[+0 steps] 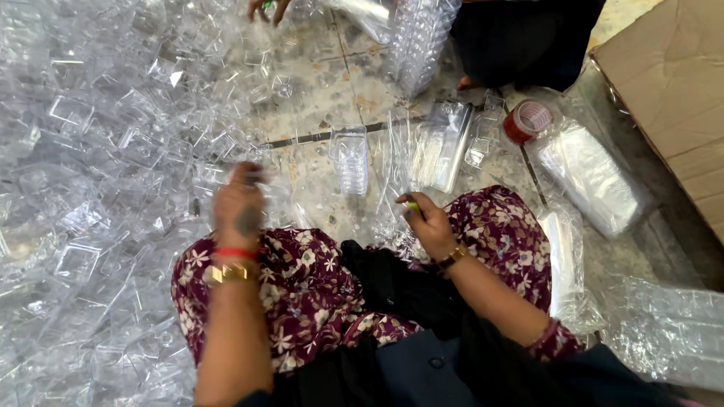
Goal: The person sits on the floor among piles of clear plastic parts and snaps lids onto small transparent plastic boxes one at a time, pressing each lid closed by hand and setting finished boxes aside. At the start they briefly handle a pink bottle with a pink cap before beginning the box assembly.
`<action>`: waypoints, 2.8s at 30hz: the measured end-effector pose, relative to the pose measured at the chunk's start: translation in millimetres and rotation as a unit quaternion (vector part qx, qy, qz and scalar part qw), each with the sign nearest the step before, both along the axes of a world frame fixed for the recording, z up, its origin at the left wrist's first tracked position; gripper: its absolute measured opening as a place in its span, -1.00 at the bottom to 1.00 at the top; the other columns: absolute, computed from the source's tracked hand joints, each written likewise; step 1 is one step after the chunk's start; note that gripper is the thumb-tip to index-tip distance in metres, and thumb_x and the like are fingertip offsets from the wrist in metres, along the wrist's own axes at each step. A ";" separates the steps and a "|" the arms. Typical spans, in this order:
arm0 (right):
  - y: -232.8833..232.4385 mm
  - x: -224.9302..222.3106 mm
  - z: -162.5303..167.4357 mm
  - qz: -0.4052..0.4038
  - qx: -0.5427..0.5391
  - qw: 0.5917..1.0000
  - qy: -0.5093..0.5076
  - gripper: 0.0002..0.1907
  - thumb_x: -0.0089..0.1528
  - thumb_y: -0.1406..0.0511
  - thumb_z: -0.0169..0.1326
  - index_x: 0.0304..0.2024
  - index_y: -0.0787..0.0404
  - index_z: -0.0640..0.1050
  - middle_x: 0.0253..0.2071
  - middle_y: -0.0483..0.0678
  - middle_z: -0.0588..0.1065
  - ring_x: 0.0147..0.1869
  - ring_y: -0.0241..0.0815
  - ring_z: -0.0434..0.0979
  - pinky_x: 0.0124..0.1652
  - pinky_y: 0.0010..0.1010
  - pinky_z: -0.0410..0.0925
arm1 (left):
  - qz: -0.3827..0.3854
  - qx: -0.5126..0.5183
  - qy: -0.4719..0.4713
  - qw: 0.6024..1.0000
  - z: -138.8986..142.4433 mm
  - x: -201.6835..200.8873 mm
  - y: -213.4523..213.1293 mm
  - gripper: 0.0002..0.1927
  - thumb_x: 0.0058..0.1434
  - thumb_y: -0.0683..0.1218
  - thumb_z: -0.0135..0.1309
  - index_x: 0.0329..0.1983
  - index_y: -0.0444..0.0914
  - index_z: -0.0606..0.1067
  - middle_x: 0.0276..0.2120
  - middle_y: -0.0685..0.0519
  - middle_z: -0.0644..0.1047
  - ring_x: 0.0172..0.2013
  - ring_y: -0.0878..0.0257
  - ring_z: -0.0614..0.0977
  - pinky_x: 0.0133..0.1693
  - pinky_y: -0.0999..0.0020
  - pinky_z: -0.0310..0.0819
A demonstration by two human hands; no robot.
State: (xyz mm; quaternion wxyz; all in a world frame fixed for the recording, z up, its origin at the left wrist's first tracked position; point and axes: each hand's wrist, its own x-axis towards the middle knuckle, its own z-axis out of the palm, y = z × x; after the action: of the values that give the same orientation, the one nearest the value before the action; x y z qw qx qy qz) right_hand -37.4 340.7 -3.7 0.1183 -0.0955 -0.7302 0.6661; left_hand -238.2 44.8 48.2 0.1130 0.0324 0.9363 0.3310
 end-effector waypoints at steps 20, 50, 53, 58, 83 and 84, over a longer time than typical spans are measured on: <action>-27.9 69.0 76.6 0.029 -0.142 0.987 0.070 -0.26 0.38 -0.05 0.01 0.49 0.17 0.29 -0.20 -0.17 0.48 -0.32 -0.51 0.40 -0.37 -0.73 0.27 | -0.266 0.620 -0.263 0.689 20.3 140.7 76.0 -0.07 0.22 0.06 0.32 0.55 -0.27 0.14 0.27 -0.06 0.41 0.22 0.14 0.47 0.20 0.20 0.41; -26.1 79.1 116.0 0.095 0.407 0.907 0.056 -0.28 0.28 -0.30 -0.09 -0.31 0.23 0.43 -0.50 0.02 0.38 -0.44 0.10 0.45 -0.42 -0.20 0.26 | -0.347 0.498 0.087 0.790 34.6 154.0 53.2 -0.12 0.09 0.18 0.39 0.38 -0.27 0.32 0.17 -0.11 0.40 0.10 0.03 0.54 0.09 0.22 0.54; -28.0 81.5 108.6 0.086 0.443 0.891 0.052 -0.39 0.35 -0.19 -0.07 -0.36 0.21 0.44 -0.51 0.03 0.36 -0.44 0.12 0.43 -0.41 -0.14 0.22 | -0.327 0.439 0.164 0.820 28.5 154.6 53.6 -0.09 -0.03 0.17 0.35 0.35 -0.25 0.31 0.16 -0.11 0.39 0.14 0.02 0.51 0.16 0.15 0.46; -36.7 74.7 105.3 0.040 0.354 0.933 0.046 -0.42 0.22 -0.17 0.12 -0.40 0.20 0.47 -0.56 -0.01 0.37 -0.53 -0.02 0.44 -0.47 -0.23 0.23 | -0.257 0.586 -0.110 0.761 23.9 168.4 60.5 -0.03 0.15 0.25 0.33 0.43 -0.28 0.15 0.22 -0.15 0.34 0.16 0.04 0.43 0.21 0.13 0.36; -48.5 64.7 111.7 0.016 0.008 0.998 -0.060 -0.46 0.24 0.49 0.10 0.28 0.26 0.37 0.02 -0.03 0.62 0.11 -0.37 0.59 0.05 -0.48 0.46 | -0.222 0.623 -0.163 0.732 14.3 172.4 79.8 -0.35 0.32 -0.10 0.16 0.40 -0.28 0.18 0.27 -0.08 0.35 0.22 0.10 0.42 0.29 0.10 0.33; -46.5 63.6 109.5 0.021 -0.025 0.998 -0.055 -0.49 0.26 0.50 0.10 0.27 0.27 0.38 0.00 -0.01 0.61 0.09 -0.34 0.60 0.04 -0.48 0.45 | -0.229 0.641 -0.173 0.712 15.6 172.5 79.5 -0.36 0.33 -0.07 0.15 0.40 -0.28 0.18 0.28 -0.08 0.35 0.24 0.10 0.41 0.31 0.09 0.31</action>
State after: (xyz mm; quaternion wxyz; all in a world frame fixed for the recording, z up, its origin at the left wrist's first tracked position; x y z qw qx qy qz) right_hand 26.2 294.2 105.9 0.0613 -0.1200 -0.7207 0.6800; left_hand -65.8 124.4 63.8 0.2976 0.2520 0.4278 0.8154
